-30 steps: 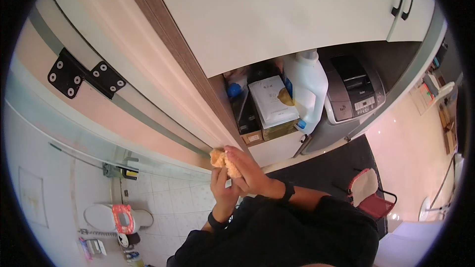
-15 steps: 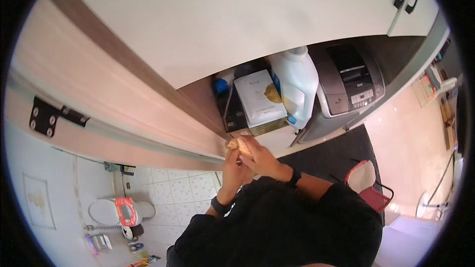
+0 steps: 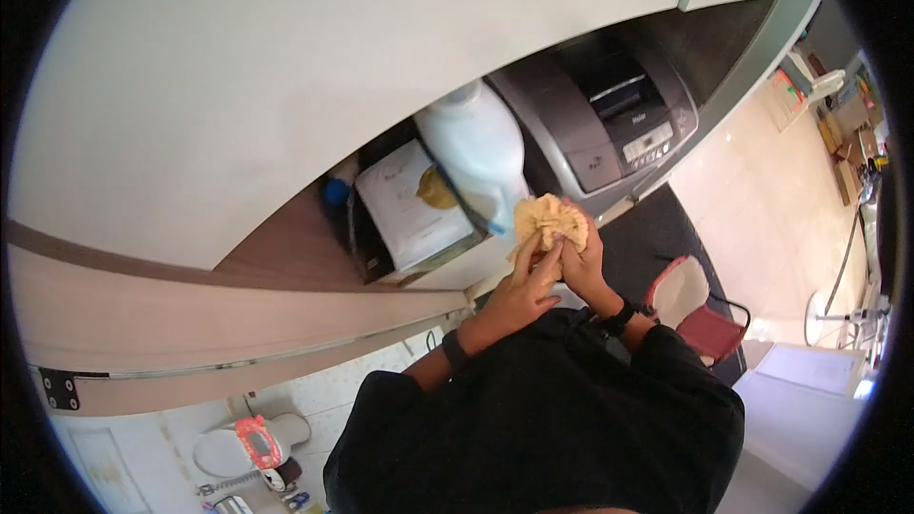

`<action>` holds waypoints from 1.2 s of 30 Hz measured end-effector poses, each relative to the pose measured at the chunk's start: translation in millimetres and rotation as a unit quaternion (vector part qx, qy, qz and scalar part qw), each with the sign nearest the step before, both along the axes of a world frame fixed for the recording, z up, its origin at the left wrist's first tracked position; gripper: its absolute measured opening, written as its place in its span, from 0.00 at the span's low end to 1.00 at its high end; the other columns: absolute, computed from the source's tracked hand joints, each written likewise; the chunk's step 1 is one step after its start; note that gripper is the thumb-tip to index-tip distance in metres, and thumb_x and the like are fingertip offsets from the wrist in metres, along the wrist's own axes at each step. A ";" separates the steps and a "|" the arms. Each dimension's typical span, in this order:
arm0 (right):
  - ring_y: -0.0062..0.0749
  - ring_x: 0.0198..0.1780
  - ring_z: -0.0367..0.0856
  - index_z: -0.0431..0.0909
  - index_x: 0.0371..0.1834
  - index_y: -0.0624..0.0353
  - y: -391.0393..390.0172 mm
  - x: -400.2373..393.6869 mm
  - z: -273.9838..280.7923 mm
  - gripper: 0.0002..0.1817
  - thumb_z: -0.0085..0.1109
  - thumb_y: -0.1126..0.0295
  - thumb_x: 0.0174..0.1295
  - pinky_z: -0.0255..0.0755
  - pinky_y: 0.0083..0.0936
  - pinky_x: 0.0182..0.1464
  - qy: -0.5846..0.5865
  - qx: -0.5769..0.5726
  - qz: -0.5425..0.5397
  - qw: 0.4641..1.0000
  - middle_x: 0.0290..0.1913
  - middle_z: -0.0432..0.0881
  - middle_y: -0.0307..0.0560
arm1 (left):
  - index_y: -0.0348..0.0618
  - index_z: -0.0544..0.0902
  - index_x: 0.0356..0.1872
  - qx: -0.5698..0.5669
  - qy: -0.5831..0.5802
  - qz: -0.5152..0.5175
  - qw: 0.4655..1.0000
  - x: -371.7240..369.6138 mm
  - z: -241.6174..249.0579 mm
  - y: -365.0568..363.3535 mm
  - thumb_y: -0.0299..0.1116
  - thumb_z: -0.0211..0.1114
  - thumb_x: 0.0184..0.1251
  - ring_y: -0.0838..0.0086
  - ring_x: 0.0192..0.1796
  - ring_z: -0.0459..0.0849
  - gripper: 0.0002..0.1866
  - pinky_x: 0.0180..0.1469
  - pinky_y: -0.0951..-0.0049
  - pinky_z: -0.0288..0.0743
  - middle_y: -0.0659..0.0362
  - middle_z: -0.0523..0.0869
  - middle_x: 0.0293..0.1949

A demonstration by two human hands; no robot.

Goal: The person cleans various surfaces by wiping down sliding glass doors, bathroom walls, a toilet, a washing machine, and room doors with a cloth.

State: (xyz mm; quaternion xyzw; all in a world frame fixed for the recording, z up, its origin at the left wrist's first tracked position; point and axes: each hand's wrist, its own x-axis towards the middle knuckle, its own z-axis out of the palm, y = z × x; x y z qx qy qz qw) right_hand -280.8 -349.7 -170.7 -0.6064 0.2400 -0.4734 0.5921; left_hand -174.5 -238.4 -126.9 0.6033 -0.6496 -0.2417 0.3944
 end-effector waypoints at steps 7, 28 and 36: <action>0.30 0.53 0.78 0.68 0.63 0.66 -143.7 -38.7 -24.7 0.20 0.53 0.69 0.71 0.73 0.29 0.56 0.062 0.085 0.156 0.982 0.52 0.79 0.50 | 0.45 0.54 0.76 -0.026 -0.078 0.165 0.983 -42.2 -51.1 -142.7 0.24 0.72 0.56 0.45 0.69 0.68 0.47 0.64 0.56 0.74 0.45 0.54 0.74; 0.51 0.74 0.58 0.55 0.75 0.63 -284.4 -87.4 -120.5 0.45 0.61 0.80 0.48 0.51 0.43 0.75 0.312 -0.414 0.168 0.839 0.74 0.60 0.54 | 0.45 0.66 0.62 0.077 -0.191 0.316 0.926 -89.4 -162.1 -284.0 0.25 0.64 0.56 0.46 0.48 0.82 0.30 0.42 0.54 0.82 0.47 0.71 0.55; 0.50 0.75 0.57 0.55 0.75 0.63 -306.6 -51.5 -121.2 0.42 0.60 0.79 0.54 0.54 0.40 0.75 0.185 -0.501 0.255 0.806 0.72 0.61 0.58 | 0.41 0.52 0.73 0.136 -0.118 0.346 0.921 -84.2 -158.6 -260.0 0.33 0.67 0.57 0.40 0.52 0.79 0.45 0.49 0.50 0.79 0.41 0.70 0.59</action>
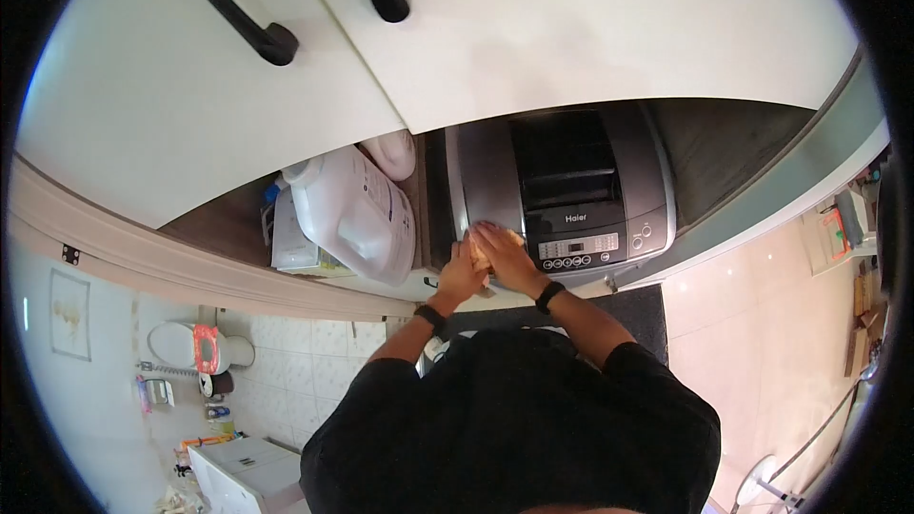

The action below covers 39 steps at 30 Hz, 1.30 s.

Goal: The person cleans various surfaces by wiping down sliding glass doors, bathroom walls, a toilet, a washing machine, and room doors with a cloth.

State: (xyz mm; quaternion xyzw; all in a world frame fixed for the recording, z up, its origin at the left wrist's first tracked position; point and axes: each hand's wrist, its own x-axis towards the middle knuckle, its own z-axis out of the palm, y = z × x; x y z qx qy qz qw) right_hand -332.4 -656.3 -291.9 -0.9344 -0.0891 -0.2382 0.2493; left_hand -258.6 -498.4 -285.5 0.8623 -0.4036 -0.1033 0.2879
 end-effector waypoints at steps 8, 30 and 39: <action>0.51 0.70 0.65 0.57 0.75 0.58 -69.8 4.3 16.7 0.43 0.65 0.78 0.54 0.66 0.38 0.69 0.026 0.072 -0.091 0.993 0.70 0.65 0.56 | 0.37 0.61 0.67 0.008 -0.030 -0.038 0.999 36.9 22.5 -86.6 0.32 0.64 0.64 0.46 0.48 0.83 0.32 0.47 0.54 0.79 0.38 0.79 0.52; 0.49 0.79 0.47 0.49 0.78 0.53 -213.4 -102.4 -6.6 0.42 0.51 0.79 0.58 0.39 0.49 0.78 0.097 0.007 -0.290 0.952 0.77 0.55 0.54 | 0.37 0.70 0.53 0.034 -0.096 -0.123 0.987 -65.1 35.6 -270.2 0.31 0.62 0.61 0.50 0.38 0.87 0.20 0.36 0.58 0.83 0.44 0.80 0.47; 0.51 0.78 0.48 0.43 0.79 0.60 -161.3 -83.9 -5.8 0.44 0.51 0.76 0.58 0.40 0.48 0.78 0.111 0.002 -0.287 0.952 0.76 0.52 0.59 | 0.39 0.67 0.54 -0.032 -0.073 -0.122 0.989 -50.9 34.6 -209.4 0.32 0.66 0.59 0.50 0.40 0.85 0.23 0.36 0.57 0.82 0.46 0.77 0.48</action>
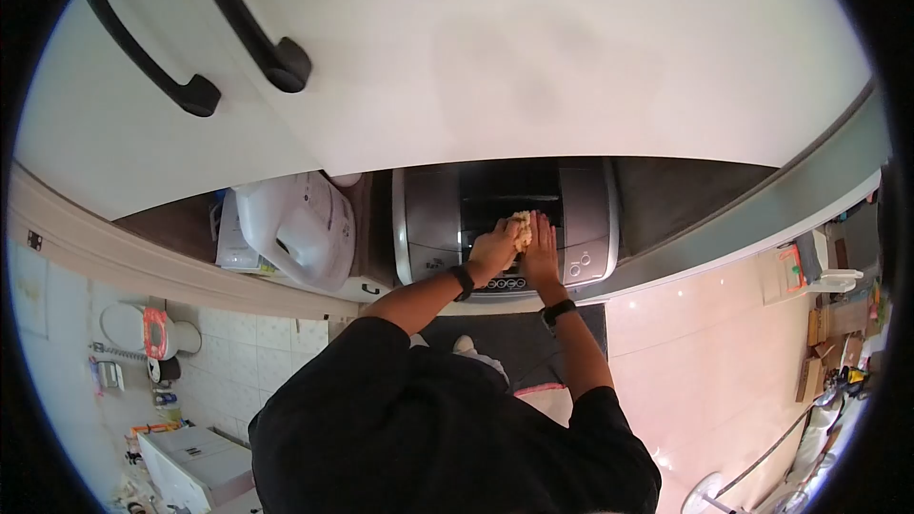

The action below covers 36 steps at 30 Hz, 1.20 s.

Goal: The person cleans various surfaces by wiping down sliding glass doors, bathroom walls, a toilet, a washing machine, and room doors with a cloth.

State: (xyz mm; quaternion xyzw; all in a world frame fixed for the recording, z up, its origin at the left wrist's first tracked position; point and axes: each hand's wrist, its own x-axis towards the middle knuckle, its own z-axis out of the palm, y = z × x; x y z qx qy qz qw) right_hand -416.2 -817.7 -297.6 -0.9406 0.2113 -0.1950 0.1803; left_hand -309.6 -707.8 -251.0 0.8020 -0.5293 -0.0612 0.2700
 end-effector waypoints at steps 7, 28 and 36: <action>0.55 0.77 0.49 0.45 0.76 0.69 79.1 43.1 2.3 0.47 0.58 0.72 0.54 0.41 0.49 0.78 -0.038 -0.010 0.076 0.996 0.74 0.54 0.64 | 0.43 0.68 0.52 0.019 -0.009 0.034 0.999 41.8 -14.5 88.6 0.31 0.67 0.58 0.49 0.39 0.84 0.22 0.36 0.54 0.80 0.48 0.76 0.49; 0.51 0.78 0.49 0.45 0.78 0.64 100.2 135.2 30.2 0.39 0.49 0.71 0.65 0.38 0.46 0.79 0.006 -0.035 0.025 0.999 0.74 0.56 0.61 | 0.43 0.69 0.62 -0.091 0.055 0.028 0.994 139.1 4.1 94.1 0.27 0.63 0.61 0.47 0.47 0.83 0.26 0.47 0.54 0.77 0.45 0.81 0.52; 0.49 0.78 0.50 0.52 0.76 0.63 110.1 66.9 3.3 0.31 0.45 0.67 0.70 0.43 0.47 0.78 0.048 -0.060 -0.077 0.994 0.75 0.57 0.57 | 0.45 0.71 0.56 -0.051 0.067 0.004 0.996 97.4 -16.2 87.3 0.29 0.67 0.58 0.47 0.45 0.84 0.23 0.44 0.53 0.79 0.47 0.78 0.53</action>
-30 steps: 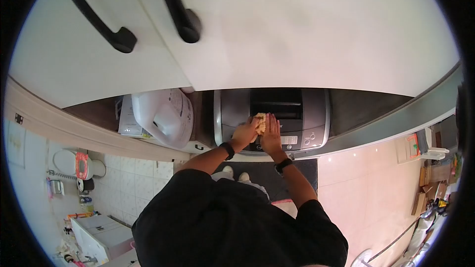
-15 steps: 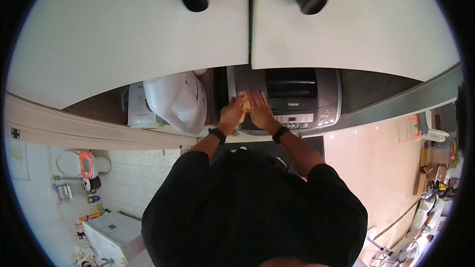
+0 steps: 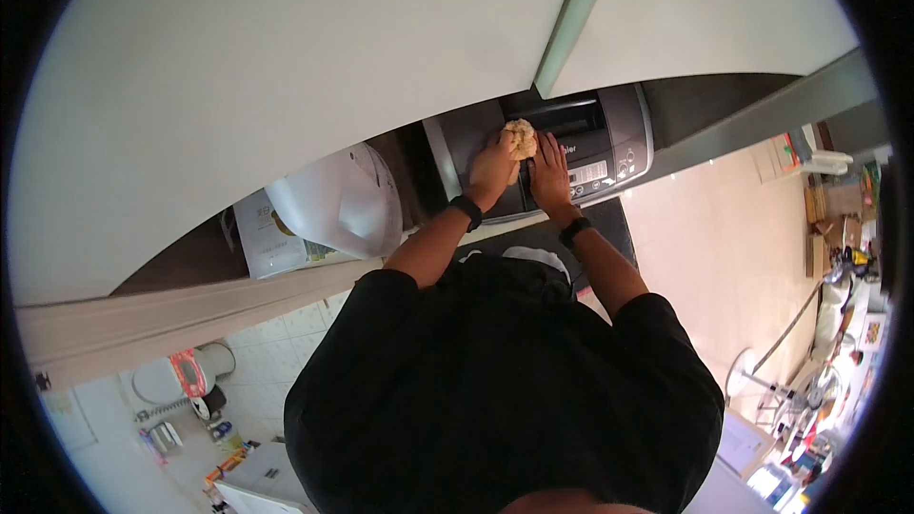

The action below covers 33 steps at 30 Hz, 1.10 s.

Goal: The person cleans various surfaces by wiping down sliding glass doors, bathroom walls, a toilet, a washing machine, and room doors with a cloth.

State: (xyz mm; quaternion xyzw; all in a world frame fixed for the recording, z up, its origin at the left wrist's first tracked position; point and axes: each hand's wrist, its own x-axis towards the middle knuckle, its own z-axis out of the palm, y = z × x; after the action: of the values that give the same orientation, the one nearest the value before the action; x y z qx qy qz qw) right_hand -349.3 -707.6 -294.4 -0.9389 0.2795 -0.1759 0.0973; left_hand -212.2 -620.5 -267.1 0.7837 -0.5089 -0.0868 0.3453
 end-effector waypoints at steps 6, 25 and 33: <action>0.53 0.76 0.54 0.59 0.73 0.60 11.7 13.0 13.6 0.39 0.63 0.68 0.58 0.48 0.47 0.77 -0.111 0.067 0.031 0.991 0.73 0.58 0.60 | 0.45 0.70 0.61 0.089 0.063 -0.031 0.994 15.8 -0.6 19.8 0.28 0.67 0.59 0.47 0.49 0.83 0.27 0.48 0.54 0.79 0.46 0.78 0.54; 0.44 0.74 0.60 0.66 0.70 0.58 18.0 1.9 4.6 0.32 0.58 0.77 0.58 0.55 0.40 0.76 -0.112 0.094 0.312 0.939 0.72 0.65 0.50 | 0.45 0.66 0.63 0.118 0.034 0.003 0.992 -24.0 -8.2 86.7 0.25 0.66 0.60 0.43 0.50 0.81 0.29 0.46 0.51 0.78 0.43 0.79 0.53; 0.46 0.74 0.61 0.63 0.72 0.57 -123.0 -64.4 9.8 0.38 0.55 0.83 0.53 0.53 0.43 0.76 -0.126 0.070 0.217 0.966 0.71 0.67 0.52 | 0.50 0.72 0.57 0.035 -0.038 0.039 0.998 -90.9 -5.1 -73.8 0.27 0.67 0.57 0.49 0.46 0.83 0.25 0.44 0.53 0.79 0.51 0.80 0.48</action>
State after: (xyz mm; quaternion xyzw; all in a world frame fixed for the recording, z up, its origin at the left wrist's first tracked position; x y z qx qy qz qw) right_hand -413.6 -830.5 -284.5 -0.9383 0.0663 -0.2471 0.2327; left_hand -303.1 -694.3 -272.3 0.8172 -0.4875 -0.0615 0.3014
